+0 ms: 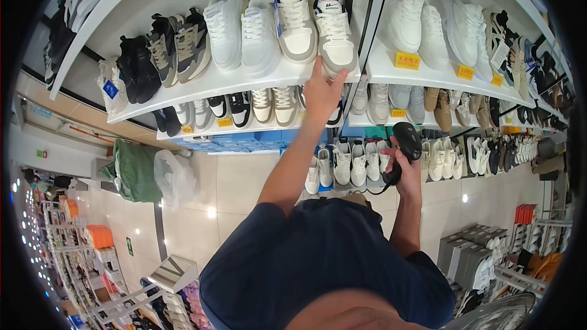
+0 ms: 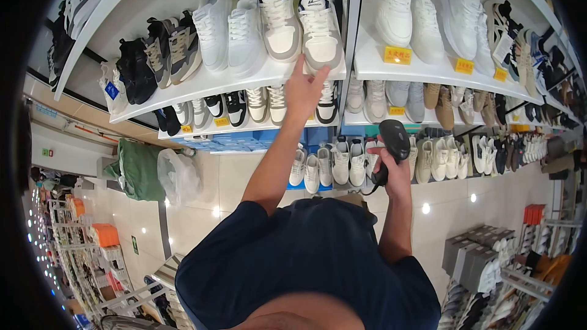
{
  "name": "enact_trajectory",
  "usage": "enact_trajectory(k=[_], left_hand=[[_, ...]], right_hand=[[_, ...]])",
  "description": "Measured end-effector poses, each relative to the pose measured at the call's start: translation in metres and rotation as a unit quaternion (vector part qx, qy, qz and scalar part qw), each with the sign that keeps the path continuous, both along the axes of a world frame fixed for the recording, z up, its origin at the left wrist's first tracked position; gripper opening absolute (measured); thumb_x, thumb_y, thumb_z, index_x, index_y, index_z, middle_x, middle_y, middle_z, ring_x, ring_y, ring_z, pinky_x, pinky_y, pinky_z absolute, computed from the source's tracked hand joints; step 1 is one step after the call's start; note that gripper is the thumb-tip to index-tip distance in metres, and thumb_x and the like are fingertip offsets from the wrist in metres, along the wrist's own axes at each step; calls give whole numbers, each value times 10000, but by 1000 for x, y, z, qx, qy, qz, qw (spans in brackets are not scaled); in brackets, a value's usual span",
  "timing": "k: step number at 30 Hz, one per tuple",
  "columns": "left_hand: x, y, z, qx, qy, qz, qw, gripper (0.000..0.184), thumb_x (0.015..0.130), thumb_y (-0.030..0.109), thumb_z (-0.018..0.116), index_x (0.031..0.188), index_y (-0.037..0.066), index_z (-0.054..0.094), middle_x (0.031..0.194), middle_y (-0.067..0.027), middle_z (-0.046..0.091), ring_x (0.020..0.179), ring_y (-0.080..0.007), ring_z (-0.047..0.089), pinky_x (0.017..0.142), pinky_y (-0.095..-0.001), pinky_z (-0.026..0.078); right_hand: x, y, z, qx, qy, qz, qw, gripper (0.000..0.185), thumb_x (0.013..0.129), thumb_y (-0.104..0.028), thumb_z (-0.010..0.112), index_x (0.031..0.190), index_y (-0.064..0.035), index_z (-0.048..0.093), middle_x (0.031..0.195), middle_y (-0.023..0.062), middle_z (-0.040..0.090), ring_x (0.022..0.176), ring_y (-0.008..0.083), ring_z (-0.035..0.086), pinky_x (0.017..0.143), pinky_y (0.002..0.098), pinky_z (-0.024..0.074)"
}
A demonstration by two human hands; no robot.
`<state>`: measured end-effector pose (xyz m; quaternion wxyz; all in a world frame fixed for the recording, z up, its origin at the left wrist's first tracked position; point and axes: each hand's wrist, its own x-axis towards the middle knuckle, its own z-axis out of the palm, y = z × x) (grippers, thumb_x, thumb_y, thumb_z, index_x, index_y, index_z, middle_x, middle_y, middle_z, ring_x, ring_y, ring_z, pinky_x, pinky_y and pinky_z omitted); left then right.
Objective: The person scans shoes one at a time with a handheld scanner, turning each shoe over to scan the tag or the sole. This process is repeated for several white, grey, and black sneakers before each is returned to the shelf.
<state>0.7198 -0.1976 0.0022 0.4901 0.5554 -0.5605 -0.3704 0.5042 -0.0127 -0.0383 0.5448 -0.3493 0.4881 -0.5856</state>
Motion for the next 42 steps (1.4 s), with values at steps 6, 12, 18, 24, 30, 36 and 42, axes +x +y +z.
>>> enact_trajectory(k=[6, 12, 18, 24, 30, 36, 42], left_hand=[[40, -24, 16, -250, -145, 189, 938, 785, 797, 253, 786, 1406, -66, 407, 972, -206, 648, 962, -354, 620, 873, -448, 473], [38, -67, 12, -243, -193, 185, 933, 882, 753, 222, 808, 1450, -36, 333, 1297, -336, 442, 1203, -488, 432, 1037, -525, 359], [39, -73, -1, -226, -242, 184, 926, 941, 744, 197, 798, 1499, 25, 264, 1399, -377, 343, 1274, -535, 364, 1096, -550, 314], [38, -74, 3, -239, -253, 188, 918, 957, 719, 193, 805, 1497, 32, 273, 1339, -352, 386, 1214, -513, 395, 1060, -547, 337], [39, -74, 14, -210, -250, 183, 927, 957, 696, 204, 812, 1479, 10, 297, 1277, -321, 428, 1172, -488, 421, 1040, -536, 349], [42, -79, 31, -173, -300, 189, 919, 922, 716, 271, 801, 1460, -5, 332, 1180, -315, 540, 1112, -465, 512, 999, -505, 409], [59, -66, 82, -98, -274, 163, 943, 597, 757, 330, 791, 1249, 35, 622, 995, -186, 670, 928, -388, 621, 935, -432, 466]], right_hand=[[-1, -4, -1, -2, 6, 9, 1000, 443, 959, -158, 559, 1346, 49, 503, 975, 168, 696, 632, 103, 552, 588, 245, 466], [-3, -11, -6, 7, 9, 27, 1000, 446, 963, -166, 559, 1354, 41, 500, 983, 162, 691, 631, 100, 546, 601, 238, 460], [-2, -13, -3, 5, 19, 26, 999, 443, 967, -162, 563, 1357, 40, 497, 988, 159, 687, 635, 94, 536, 602, 232, 455], [-6, -15, -7, 0, 16, 24, 1000, 435, 971, -160, 571, 1352, 37, 500, 985, 160, 685, 633, 91, 537, 595, 229, 455], [-6, -18, -10, 3, 19, 29, 999, 426, 975, -157, 570, 1350, 32, 504, 983, 161, 686, 629, 92, 542, 584, 233, 461], [-4, -21, -9, 13, 20, 33, 999, 417, 971, -152, 578, 1343, 26, 513, 984, 166, 686, 628, 96, 548, 578, 235, 466], [-7, -23, -13, 7, 8, 28, 1000, 408, 968, -143, 579, 1338, 21, 522, 983, 165, 687, 620, 96, 548, 576, 233, 463]])
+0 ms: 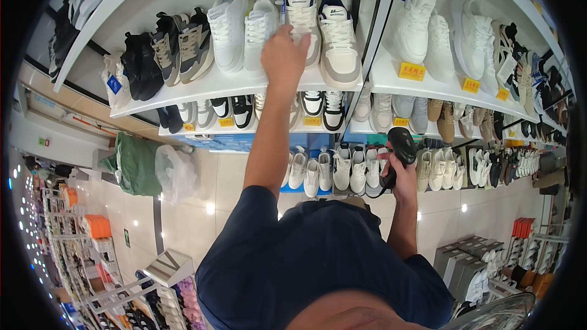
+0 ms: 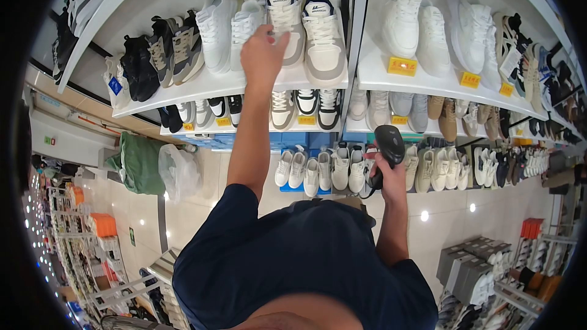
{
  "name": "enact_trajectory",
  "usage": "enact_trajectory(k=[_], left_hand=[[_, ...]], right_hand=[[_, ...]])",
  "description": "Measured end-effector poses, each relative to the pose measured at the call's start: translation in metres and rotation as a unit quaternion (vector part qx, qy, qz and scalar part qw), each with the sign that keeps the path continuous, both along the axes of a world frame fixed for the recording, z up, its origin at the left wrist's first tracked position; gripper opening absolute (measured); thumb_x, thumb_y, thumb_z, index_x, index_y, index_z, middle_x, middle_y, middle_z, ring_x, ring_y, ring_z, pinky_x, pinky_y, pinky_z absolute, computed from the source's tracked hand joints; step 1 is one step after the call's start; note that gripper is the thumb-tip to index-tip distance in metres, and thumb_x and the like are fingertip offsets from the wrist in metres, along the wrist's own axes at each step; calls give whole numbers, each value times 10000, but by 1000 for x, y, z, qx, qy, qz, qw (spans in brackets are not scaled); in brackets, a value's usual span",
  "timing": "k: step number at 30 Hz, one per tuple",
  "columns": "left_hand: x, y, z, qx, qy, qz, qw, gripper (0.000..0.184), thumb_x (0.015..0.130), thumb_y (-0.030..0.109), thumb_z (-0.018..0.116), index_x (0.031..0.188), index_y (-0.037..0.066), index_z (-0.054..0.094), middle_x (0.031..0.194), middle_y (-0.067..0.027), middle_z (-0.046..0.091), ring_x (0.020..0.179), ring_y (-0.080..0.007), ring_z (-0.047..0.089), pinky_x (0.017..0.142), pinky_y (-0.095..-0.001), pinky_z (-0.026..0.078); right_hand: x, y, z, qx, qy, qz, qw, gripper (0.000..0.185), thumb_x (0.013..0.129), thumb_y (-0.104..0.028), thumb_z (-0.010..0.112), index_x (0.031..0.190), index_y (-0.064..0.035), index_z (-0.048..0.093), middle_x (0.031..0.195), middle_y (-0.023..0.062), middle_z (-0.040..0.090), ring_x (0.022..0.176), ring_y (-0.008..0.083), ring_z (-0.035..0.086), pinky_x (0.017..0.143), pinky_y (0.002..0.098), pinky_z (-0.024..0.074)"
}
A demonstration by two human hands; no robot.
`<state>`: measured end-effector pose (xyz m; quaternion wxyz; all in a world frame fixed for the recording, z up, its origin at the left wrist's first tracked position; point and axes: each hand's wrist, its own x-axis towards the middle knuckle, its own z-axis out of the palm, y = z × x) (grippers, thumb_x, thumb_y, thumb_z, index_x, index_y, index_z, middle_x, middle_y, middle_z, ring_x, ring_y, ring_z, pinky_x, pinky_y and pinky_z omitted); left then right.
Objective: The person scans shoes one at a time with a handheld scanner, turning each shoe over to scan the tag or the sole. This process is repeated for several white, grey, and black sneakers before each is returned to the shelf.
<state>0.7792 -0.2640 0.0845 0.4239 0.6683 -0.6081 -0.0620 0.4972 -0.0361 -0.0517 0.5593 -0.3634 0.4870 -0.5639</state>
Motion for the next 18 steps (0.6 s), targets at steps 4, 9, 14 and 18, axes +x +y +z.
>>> enact_trajectory(k=[4, 9, 14, 18], left_hand=[[10, -14, 9, -153, -26, -5, 988, 500, 781, 303, 789, 1203, 69, 661, 1089, -186, 635, 1021, -388, 582, 937, -439, 459], [14, -63, -5, -225, -118, -32, 967, 652, 759, 295, 828, 1321, 82, 575, 1335, -294, 495, 1208, -458, 499, 1014, -470, 432], [19, -85, -6, -212, -66, -97, 970, 675, 771, 306, 822, 1342, 82, 539, 1367, -297, 472, 1228, -452, 499, 1027, -458, 437], [23, -92, 6, -191, -25, -139, 971, 534, 800, 256, 799, 1241, 58, 572, 1281, -219, 549, 1158, -372, 548, 955, -422, 476]], right_hand=[[-2, 0, -3, 11, -3, -4, 1000, 409, 967, -143, 578, 1339, 18, 522, 979, 165, 688, 624, 95, 548, 580, 233, 462], [-3, -2, -4, 2, -1, -2, 1000, 415, 964, -147, 587, 1337, 19, 519, 971, 169, 688, 618, 95, 547, 581, 233, 461], [-3, -1, -1, -2, -23, -12, 1000, 385, 939, -108, 623, 1301, 6, 556, 1018, 154, 691, 632, 96, 560, 575, 232, 459], [-5, -1, -5, 10, -30, -11, 999, 379, 937, -97, 619, 1297, 5, 560, 1033, 152, 688, 638, 96, 561, 574, 231, 459]])
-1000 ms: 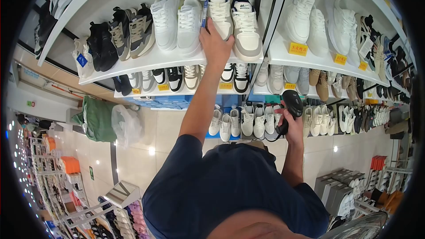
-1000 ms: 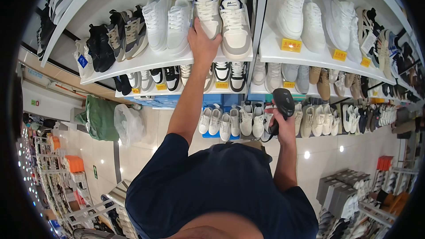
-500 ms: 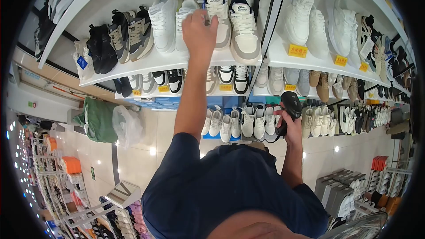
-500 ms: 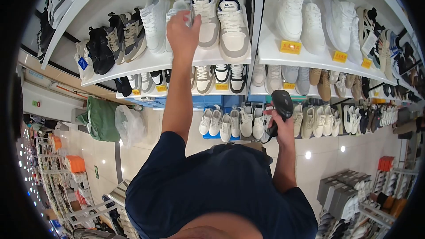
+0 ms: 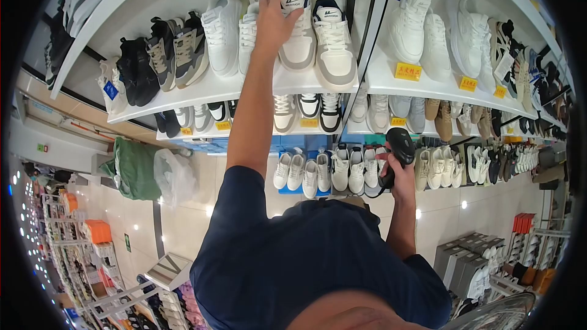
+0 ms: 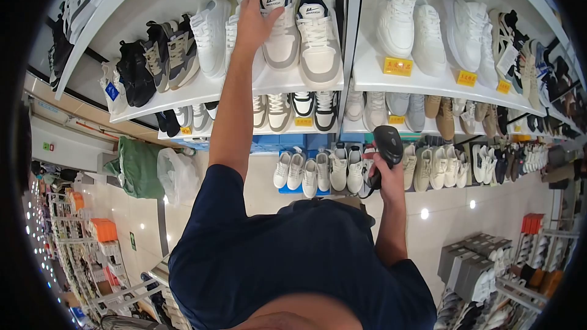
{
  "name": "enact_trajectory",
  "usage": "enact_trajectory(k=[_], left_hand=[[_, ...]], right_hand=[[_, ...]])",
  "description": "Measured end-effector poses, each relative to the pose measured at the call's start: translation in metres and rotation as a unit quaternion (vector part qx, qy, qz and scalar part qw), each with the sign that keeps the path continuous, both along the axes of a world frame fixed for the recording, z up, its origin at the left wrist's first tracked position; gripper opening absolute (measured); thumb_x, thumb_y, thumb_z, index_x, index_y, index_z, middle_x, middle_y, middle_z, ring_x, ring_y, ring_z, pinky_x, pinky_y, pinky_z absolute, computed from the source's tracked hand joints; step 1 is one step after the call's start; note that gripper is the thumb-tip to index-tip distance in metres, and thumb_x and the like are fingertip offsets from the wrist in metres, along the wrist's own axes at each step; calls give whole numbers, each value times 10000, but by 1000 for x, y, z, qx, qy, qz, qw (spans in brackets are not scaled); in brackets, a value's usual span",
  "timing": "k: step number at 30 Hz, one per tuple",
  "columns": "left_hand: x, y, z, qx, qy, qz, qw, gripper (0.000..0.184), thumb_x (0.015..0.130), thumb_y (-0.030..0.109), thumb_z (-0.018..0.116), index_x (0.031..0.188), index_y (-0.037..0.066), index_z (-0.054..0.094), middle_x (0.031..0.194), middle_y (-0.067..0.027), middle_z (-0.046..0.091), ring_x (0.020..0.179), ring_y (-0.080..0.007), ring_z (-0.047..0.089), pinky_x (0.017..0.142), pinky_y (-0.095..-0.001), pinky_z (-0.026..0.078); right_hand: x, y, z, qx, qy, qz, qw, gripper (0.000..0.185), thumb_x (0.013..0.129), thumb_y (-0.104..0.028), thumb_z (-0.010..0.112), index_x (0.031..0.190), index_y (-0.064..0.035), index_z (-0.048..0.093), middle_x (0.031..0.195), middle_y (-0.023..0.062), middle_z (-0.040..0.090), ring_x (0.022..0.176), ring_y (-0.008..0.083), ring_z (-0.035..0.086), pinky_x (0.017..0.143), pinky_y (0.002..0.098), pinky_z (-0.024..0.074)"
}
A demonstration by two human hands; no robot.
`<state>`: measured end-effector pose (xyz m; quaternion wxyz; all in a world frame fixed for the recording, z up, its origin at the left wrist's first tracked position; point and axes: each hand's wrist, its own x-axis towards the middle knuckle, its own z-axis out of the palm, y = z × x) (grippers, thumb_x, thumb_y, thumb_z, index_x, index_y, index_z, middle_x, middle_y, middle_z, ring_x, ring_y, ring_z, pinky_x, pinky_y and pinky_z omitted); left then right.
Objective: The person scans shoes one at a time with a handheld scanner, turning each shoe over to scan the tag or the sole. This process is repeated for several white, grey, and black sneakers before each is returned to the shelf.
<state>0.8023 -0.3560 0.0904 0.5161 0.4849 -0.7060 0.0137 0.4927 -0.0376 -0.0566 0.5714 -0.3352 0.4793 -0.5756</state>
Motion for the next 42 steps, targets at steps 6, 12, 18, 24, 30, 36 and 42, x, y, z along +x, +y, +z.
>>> enact_trajectory(k=[6, 12, 18, 24, 30, 36, 42], left_hand=[[6, 1, 16, 7, -33, -3, 999, 395, 797, 225, 794, 1074, 26, 595, 1094, -161, 639, 939, -321, 608, 824, -401, 493], [24, 50, 35, -57, 45, -51, 996, 296, 833, 119, 774, 990, 10, 548, 1050, -148, 658, 893, -238, 636, 776, -352, 519], [43, 162, 53, -13, 223, -123, 967, 292, 867, 65, 728, 969, 12, 460, 1100, -149, 638, 933, -166, 611, 836, -289, 515], [30, 250, -12, 69, 292, -245, 922, 277, 851, 25, 702, 929, 27, 436, 1112, -167, 567, 972, -170, 528, 877, -282, 436], [1, 287, -75, 164, 334, -284, 884, 295, 835, -19, 695, 930, 33, 421, 1003, -137, 538, 907, -184, 515, 811, -297, 439], [12, 301, -79, 276, 227, -282, 890, 366, 806, 141, 781, 1040, 4, 536, 899, -91, 540, 827, -204, 553, 735, -326, 454], [31, 299, -67, 305, 68, -324, 893, 424, 698, 183, 852, 968, -50, 622, 908, -130, 570, 822, -252, 569, 710, -334, 465]], right_hand=[[3, -2, -3, -14, 19, -10, 1000, 388, 950, -111, 602, 1312, 14, 541, 1009, 161, 687, 628, 94, 557, 576, 235, 464], [5, -1, -2, -12, 33, -22, 999, 398, 962, -124, 581, 1328, 21, 525, 988, 173, 693, 615, 90, 545, 579, 237, 466], [14, -3, 2, -18, 30, -2, 999, 344, 937, -95, 622, 1262, 5, 573, 1067, 152, 688, 652, 103, 565, 597, 245, 478], [58, -8, 14, -104, -35, 26, 994, 394, 953, -100, 600, 1324, 4, 517, 1244, 159, 625, 723, 112, 570, 652, 275, 489], [58, 5, -12, -66, -132, 43, 988, 669, 951, -317, 666, 1481, -23, 383, 1432, 110, 510, 1317, 242, 504, 1080, 399, 440], [66, 19, -15, -101, -150, 101, 978, 736, 886, -243, 737, 1487, -23, 373, 1455, 107, 480, 1302, 230, 505, 1081, 389, 430], [85, 37, -5, 4, -108, 54, 993, 720, 814, -42, 742, 1459, -9, 424, 1448, 120, 485, 1291, 232, 504, 1075, 366, 413]])
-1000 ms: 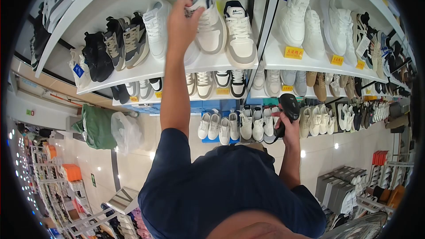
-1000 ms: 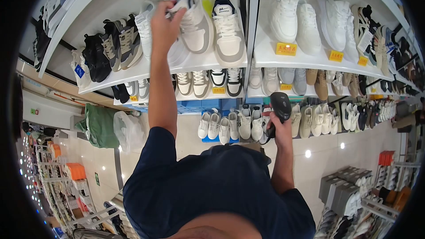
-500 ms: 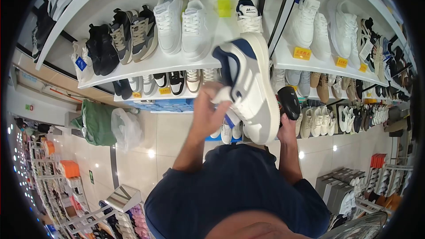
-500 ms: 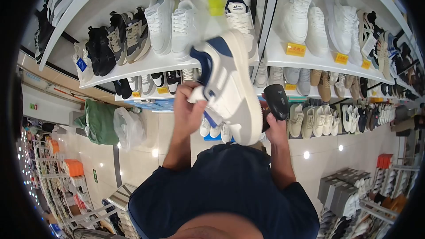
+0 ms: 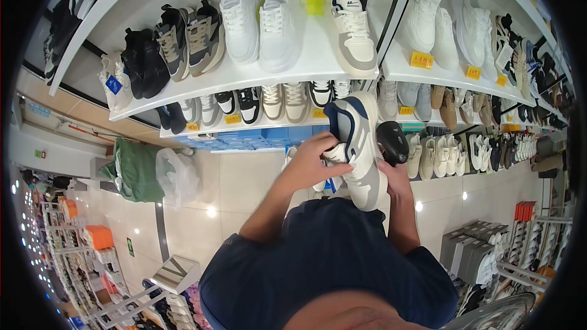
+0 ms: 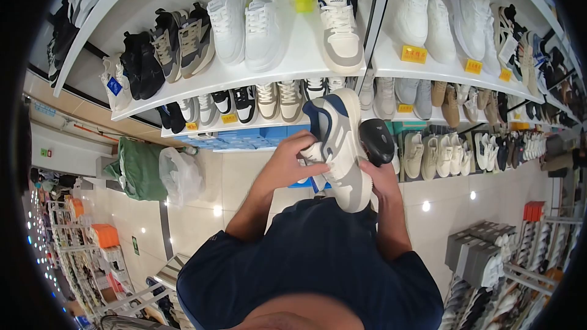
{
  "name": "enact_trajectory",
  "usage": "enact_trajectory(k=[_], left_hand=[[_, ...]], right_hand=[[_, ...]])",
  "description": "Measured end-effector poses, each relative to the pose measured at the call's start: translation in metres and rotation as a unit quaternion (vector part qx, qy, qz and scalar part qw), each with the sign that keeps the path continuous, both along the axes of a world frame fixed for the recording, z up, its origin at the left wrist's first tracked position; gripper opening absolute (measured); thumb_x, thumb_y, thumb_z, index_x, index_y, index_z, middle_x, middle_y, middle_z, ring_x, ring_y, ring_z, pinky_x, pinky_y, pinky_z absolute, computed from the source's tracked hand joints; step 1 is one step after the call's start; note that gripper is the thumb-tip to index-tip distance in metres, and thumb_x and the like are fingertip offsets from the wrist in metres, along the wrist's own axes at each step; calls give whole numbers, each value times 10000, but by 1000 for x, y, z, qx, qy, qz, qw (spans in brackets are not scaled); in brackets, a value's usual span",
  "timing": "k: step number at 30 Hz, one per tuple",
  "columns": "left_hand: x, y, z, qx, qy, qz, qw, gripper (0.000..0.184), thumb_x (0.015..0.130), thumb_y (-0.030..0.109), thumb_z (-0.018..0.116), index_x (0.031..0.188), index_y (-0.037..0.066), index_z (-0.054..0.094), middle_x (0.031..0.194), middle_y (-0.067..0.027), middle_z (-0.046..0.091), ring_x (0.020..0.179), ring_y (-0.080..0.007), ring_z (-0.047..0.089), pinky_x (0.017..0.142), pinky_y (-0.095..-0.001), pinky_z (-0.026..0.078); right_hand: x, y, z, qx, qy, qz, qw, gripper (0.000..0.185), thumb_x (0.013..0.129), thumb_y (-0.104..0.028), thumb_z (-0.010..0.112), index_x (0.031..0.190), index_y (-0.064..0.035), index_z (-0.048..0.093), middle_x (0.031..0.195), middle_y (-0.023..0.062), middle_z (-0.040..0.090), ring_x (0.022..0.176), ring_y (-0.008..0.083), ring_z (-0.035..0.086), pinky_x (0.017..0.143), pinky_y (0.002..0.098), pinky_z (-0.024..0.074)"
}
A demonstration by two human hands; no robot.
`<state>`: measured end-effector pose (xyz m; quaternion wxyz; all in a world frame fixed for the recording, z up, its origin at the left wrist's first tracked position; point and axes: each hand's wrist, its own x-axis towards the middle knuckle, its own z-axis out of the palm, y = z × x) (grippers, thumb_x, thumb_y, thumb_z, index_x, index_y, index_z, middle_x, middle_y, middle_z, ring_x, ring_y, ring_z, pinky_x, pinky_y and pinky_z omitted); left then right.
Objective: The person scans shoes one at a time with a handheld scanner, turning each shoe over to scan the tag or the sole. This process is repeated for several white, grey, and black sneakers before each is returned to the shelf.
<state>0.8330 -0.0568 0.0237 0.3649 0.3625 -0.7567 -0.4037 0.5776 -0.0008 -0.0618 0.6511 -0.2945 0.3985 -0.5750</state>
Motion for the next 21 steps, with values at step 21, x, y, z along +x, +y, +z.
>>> enact_trajectory(k=[21], left_hand=[[-2, 36, -8, 26, 53, 10, 998, 301, 842, 172, 738, 1045, -43, 679, 1076, -147, 642, 952, -285, 643, 779, -347, 511]], right_hand=[[1, 17, 4, -36, 12, 11, 999, 666, 821, -45, 730, 1430, -8, 464, 1391, 131, 538, 1255, 249, 533, 1070, 381, 417]])
